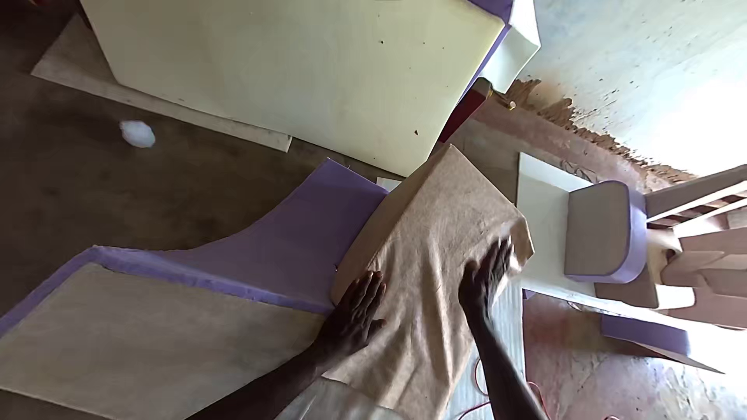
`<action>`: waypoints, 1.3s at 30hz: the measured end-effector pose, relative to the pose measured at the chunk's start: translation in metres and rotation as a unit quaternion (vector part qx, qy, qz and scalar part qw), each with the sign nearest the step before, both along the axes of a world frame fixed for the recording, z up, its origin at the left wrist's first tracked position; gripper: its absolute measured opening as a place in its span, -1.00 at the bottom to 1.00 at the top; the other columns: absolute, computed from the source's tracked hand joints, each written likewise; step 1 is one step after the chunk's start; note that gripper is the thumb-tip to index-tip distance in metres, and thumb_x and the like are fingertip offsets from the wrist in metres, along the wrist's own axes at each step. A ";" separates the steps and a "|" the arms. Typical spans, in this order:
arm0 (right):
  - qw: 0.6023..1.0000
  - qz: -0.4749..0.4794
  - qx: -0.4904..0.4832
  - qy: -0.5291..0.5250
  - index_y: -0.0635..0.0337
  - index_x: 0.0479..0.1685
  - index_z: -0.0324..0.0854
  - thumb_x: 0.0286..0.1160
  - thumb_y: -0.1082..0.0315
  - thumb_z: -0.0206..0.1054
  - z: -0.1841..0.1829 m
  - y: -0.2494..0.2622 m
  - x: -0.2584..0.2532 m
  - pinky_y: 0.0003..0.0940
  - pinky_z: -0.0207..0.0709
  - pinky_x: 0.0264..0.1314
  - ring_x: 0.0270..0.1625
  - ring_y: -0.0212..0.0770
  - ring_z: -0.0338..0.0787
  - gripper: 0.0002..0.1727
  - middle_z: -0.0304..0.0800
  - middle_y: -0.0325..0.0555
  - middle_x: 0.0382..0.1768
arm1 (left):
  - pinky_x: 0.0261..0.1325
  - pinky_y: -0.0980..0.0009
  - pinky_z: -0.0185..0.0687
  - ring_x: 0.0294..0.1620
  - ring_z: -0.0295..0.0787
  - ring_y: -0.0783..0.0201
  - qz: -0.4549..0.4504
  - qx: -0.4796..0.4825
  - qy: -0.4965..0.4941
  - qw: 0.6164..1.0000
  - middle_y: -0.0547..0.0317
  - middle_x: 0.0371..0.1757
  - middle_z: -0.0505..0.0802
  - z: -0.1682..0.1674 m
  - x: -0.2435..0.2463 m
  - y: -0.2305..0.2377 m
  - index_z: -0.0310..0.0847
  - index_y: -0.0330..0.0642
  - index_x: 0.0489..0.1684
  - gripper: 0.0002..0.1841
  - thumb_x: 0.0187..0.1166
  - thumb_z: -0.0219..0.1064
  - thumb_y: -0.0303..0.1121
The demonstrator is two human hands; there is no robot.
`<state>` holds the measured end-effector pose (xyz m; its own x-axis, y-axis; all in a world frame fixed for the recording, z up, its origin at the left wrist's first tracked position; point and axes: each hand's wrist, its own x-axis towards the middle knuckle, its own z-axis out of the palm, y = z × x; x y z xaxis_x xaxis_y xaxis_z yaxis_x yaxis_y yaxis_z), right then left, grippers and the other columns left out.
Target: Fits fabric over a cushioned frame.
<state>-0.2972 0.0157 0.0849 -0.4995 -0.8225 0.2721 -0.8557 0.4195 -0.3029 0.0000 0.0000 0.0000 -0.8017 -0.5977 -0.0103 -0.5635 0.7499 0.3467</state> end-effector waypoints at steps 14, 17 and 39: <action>0.987 0.071 0.145 0.028 0.09 0.95 -0.16 0.66 -0.47 -0.36 -0.111 -0.118 -0.028 0.28 -0.35 0.91 0.96 0.06 -0.22 0.02 -0.22 -0.01 0.94 | 0.90 -0.07 -0.17 0.95 -0.19 -0.03 0.022 0.022 0.037 0.999 -0.09 0.94 0.01 -0.007 0.000 -0.009 -0.06 -0.25 0.91 -0.17 0.82 -0.27 0.22; 0.982 0.075 0.174 -0.013 0.22 0.93 -0.20 0.66 -0.46 -0.36 -0.088 -0.111 -0.021 0.30 -0.44 0.91 0.96 0.11 -0.31 0.06 -0.31 0.12 0.94 | 0.92 -0.07 -0.19 0.96 -0.23 -0.03 0.017 0.041 0.045 0.998 -0.06 0.95 -0.02 -0.003 0.003 0.000 -0.03 -0.23 0.91 -0.18 0.82 -0.24 0.22; 0.957 0.228 0.162 0.078 0.16 0.59 0.53 0.77 -0.31 -0.14 -0.066 -0.236 -0.020 0.37 -0.33 0.89 0.86 0.17 0.15 -0.20 0.39 0.10 0.72 | 0.96 -0.01 -0.40 0.97 -0.43 0.02 0.015 0.026 0.016 0.999 -0.08 0.96 -0.15 -0.001 0.001 -0.005 -0.07 -0.26 0.91 -0.18 0.83 -0.29 0.21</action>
<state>-0.3174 -0.2201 0.0186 -0.0437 -0.9990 0.0086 -0.9963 0.0430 -0.0742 0.0008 -0.0049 -0.0010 -0.7843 -0.6202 -0.0163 -0.5730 0.7140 0.4022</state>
